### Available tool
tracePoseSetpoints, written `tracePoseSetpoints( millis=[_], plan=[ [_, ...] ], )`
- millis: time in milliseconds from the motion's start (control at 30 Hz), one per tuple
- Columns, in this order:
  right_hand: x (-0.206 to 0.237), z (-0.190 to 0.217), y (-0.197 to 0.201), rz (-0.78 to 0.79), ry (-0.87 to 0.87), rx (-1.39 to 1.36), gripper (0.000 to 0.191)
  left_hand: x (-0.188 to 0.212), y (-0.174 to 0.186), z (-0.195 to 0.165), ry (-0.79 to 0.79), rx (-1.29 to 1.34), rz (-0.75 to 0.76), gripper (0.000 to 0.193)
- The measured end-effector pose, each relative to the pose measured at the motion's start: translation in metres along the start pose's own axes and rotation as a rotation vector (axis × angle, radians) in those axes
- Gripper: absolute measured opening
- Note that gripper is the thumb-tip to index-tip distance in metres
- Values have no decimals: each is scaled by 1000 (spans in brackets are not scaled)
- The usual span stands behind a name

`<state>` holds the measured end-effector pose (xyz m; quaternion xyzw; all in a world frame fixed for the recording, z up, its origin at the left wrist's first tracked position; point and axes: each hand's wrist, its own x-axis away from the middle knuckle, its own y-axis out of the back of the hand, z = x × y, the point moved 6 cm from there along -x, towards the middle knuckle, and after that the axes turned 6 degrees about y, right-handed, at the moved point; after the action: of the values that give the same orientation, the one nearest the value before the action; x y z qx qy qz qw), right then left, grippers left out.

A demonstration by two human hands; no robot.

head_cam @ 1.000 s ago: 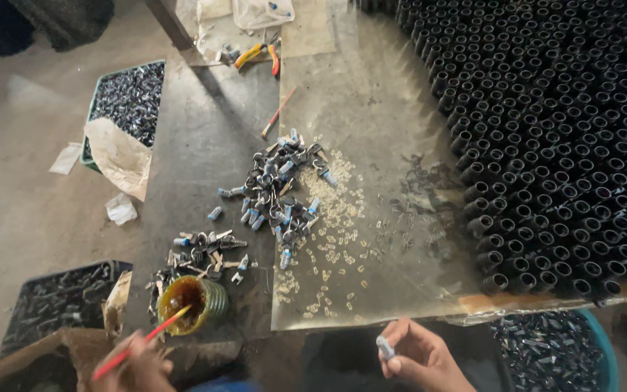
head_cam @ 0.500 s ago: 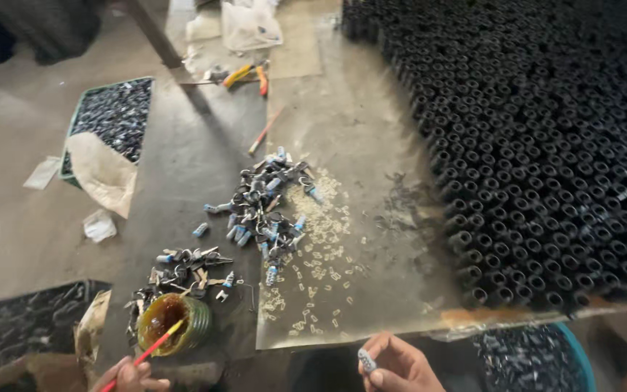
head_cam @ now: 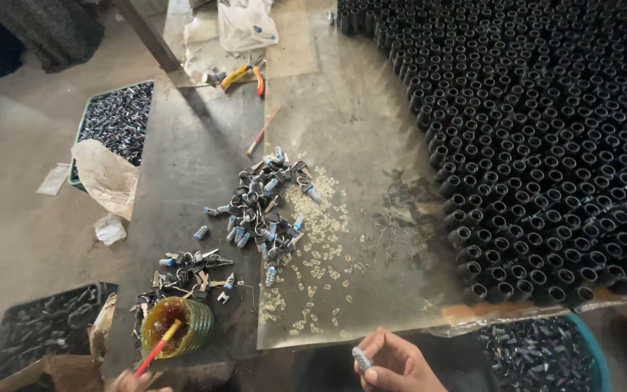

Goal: The person picks up small metal components one at a time, dips a red-handled brush into a jar of amber paste, and brushes the paste onto each component, setting finished pieces on the work table.

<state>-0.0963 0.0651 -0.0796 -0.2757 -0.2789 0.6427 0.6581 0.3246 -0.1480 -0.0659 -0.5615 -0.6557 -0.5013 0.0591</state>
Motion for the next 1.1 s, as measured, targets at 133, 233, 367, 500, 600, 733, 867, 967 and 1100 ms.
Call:
tracePoseSetpoints(
  millis=[133, 233, 367, 500, 600, 733, 867, 967, 1100],
  plan=[
    [2, 8, -3, -4, -20, 40, 22, 4, -5, 2, -16, 45, -17, 23],
    [6, 13, 0, -24, -28, 84, 20, 17, -13, 0, -65, 201, -35, 23],
    [11, 13, 10, -82, -19, 90, 18, 66, -18, -26, -373, 779, -63, 22],
    [21, 10, 23, -210, 10, 95, 19, 138, -103, -47, -568, 1121, 212, 21],
    [37, 15, 38, -391, 44, 141, 18, 184, -174, -51, -560, 1185, 443, 20],
    [53, 27, 54, -480, 86, 121, 20, 214, -209, -59, -558, 1122, 568, 21],
    [64, 32, 63, -550, 95, 108, 19, 221, -211, -65, -577, 1029, 574, 19],
    [63, 30, 56, -523, 126, 134, 18, 219, -209, -62, -577, 1000, 561, 19],
    [55, 28, 43, -495, 118, 180, 17, 212, -204, -53, -614, 1006, 511, 25]
  ],
)
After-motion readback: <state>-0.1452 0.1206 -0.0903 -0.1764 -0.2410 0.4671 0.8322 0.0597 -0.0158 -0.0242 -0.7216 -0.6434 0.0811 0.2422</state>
